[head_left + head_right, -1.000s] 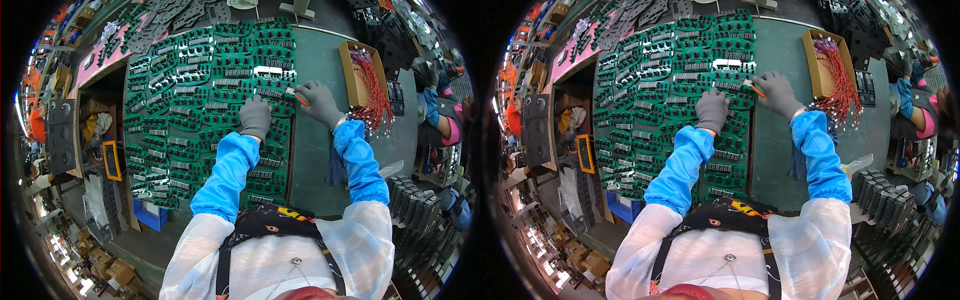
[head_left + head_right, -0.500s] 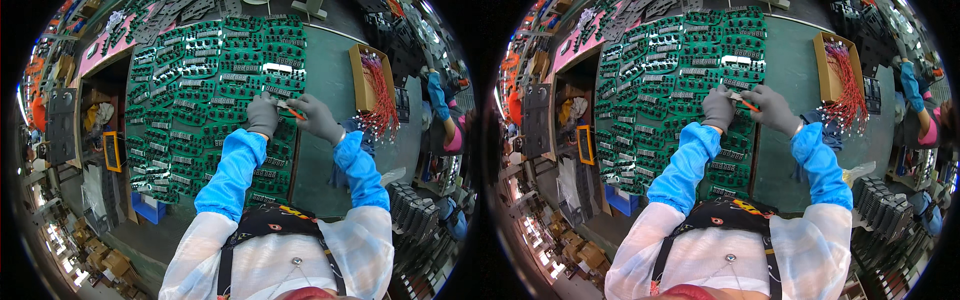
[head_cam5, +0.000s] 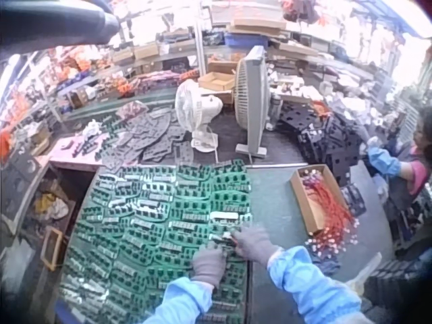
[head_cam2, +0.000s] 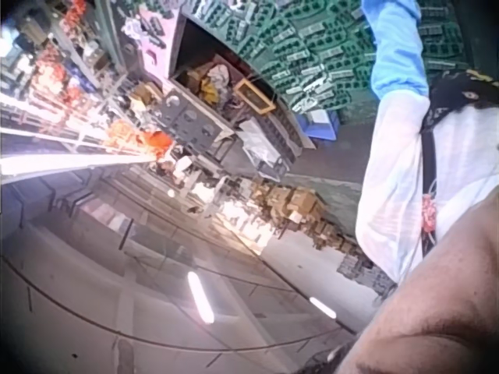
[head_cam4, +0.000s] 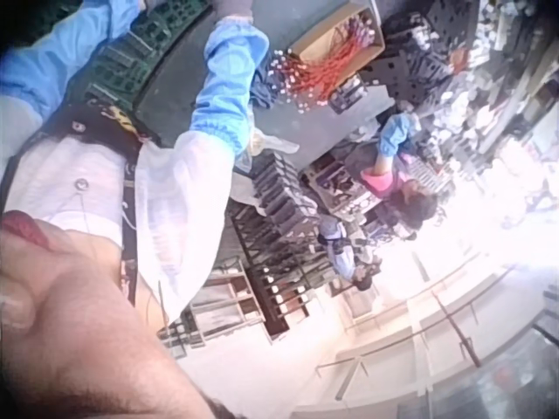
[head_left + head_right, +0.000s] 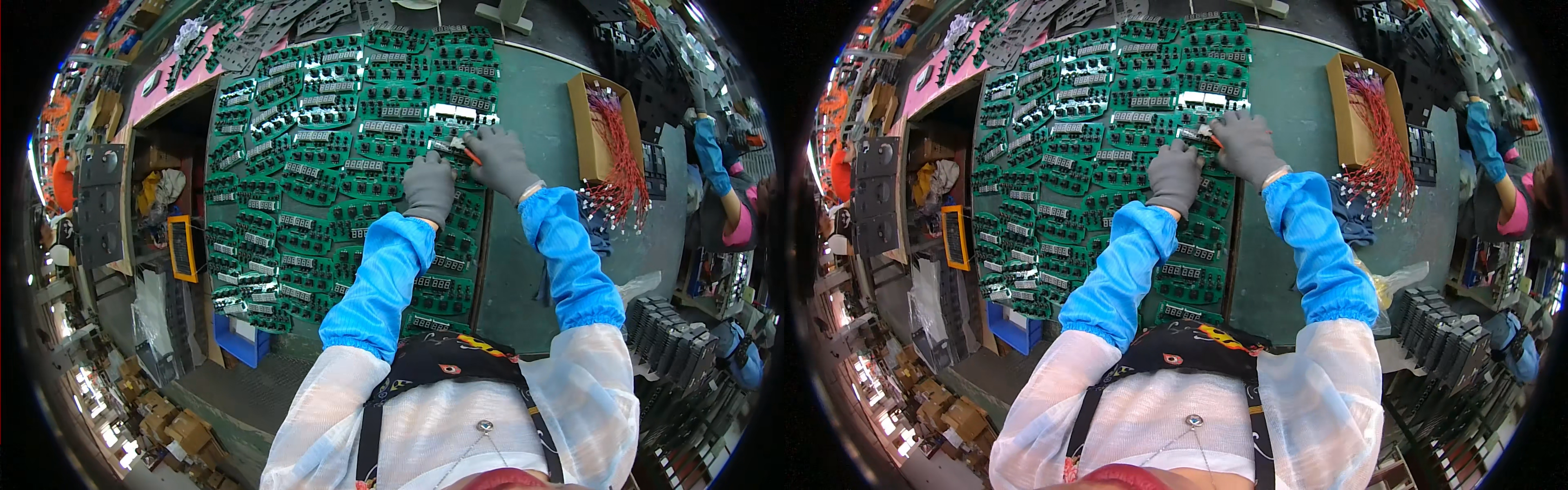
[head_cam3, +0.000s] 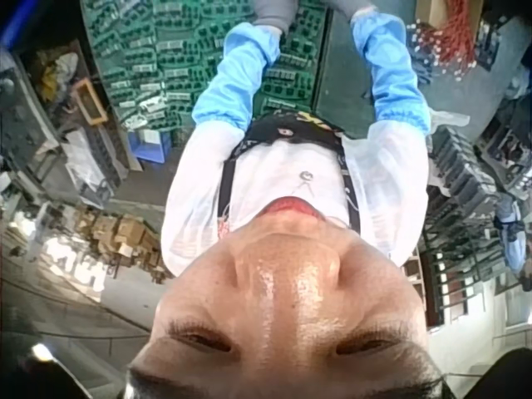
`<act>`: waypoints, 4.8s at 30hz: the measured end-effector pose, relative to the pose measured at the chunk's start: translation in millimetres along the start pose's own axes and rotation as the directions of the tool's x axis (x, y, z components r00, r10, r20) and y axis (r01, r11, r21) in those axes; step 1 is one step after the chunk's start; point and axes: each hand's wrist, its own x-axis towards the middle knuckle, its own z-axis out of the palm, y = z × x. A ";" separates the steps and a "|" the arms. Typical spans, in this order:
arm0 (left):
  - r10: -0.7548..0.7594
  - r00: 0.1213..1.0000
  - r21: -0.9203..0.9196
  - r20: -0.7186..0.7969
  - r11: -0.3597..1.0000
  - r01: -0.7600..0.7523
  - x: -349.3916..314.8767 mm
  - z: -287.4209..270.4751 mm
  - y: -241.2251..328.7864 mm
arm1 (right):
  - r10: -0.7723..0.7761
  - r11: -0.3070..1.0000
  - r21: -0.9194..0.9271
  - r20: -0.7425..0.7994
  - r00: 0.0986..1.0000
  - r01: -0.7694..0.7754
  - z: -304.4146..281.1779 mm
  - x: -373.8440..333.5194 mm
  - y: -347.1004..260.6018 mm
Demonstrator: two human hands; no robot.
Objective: The person trims electronic components on a large PCB panel using pliers.
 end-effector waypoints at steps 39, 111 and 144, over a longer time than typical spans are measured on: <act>0.003 0.979 -0.164 -0.202 0.986 -0.037 -13.8 16.1 -1.7 | -0.117 0.993 -0.008 0.029 0.993 0.117 -11.6 8.4 23.1; 0.059 0.993 -0.116 -0.099 0.991 -0.071 69.9 -0.9 9.2 | -0.334 0.891 -0.368 -0.138 0.932 0.265 15.4 17.1 94.3; 0.014 0.994 -0.120 -0.109 0.992 -0.027 70.4 3.3 12.8 | -0.283 0.941 -0.225 -0.118 0.952 0.252 26.6 28.1 113.9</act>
